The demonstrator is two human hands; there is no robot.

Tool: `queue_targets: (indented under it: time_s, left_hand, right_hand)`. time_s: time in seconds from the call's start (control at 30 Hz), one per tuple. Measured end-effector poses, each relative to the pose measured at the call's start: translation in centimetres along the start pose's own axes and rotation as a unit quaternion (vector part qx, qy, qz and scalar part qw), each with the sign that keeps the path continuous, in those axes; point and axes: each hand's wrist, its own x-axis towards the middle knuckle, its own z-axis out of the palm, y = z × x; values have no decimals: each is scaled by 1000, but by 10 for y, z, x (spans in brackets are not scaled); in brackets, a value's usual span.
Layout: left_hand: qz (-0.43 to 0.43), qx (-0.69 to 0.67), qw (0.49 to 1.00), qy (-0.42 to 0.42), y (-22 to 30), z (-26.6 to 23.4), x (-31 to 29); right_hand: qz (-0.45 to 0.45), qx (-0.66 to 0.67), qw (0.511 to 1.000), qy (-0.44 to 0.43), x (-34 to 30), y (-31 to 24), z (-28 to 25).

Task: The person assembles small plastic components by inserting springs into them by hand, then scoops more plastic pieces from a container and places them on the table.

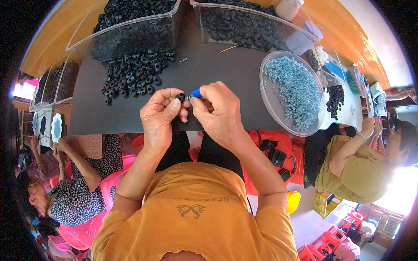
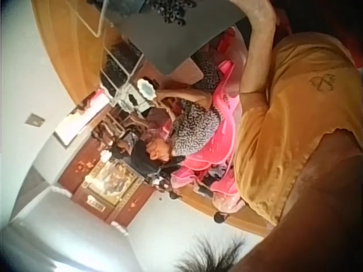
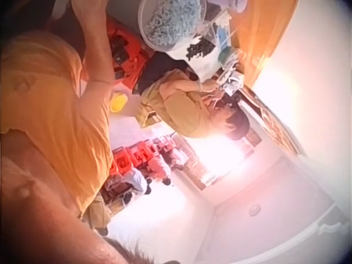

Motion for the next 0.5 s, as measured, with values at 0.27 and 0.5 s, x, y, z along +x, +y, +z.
queue_targets:
  time_s: [0.27, 0.5]
  left_hand:
    - [-7, 51, 999, -14, -1, -5, 0]
    - [-8, 27, 999, -24, 2, -5, 0]
  right_hand:
    - [-102, -62, 993, 9, 5, -1, 2]
    - [55, 96, 994, 20, 1, -9, 9]
